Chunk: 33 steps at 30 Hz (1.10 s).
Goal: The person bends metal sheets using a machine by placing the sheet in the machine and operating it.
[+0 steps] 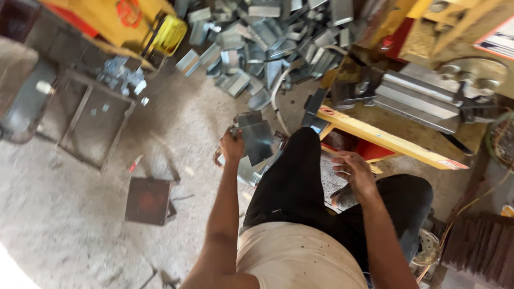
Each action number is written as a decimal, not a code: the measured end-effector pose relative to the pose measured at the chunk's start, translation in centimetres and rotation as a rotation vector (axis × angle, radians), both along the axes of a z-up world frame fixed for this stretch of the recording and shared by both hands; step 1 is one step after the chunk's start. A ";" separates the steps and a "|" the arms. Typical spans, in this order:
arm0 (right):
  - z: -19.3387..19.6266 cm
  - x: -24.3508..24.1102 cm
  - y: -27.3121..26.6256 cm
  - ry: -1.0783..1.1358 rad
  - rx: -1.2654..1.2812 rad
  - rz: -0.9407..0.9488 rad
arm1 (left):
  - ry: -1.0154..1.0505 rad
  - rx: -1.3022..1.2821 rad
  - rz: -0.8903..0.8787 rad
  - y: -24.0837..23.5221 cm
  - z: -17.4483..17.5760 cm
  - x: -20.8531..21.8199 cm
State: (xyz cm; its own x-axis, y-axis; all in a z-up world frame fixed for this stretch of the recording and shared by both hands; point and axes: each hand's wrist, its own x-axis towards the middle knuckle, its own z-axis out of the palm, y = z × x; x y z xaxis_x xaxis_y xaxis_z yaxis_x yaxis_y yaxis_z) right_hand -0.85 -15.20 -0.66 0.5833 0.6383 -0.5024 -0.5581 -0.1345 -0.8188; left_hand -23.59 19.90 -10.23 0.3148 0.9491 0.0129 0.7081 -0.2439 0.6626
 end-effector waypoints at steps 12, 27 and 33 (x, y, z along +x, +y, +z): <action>1.8 -3.1 -0.1 -0.034 0.251 0.246 | -0.921 -0.125 -0.219 -11.2 18.2 6.4; 5.5 4.5 -7.5 -0.279 -0.194 -0.651 | -0.804 -0.954 -0.406 -23.1 9.3 16.8; 5.0 9.0 -9.6 -0.383 0.029 -0.618 | -0.707 -1.031 -0.678 -20.4 7.7 21.8</action>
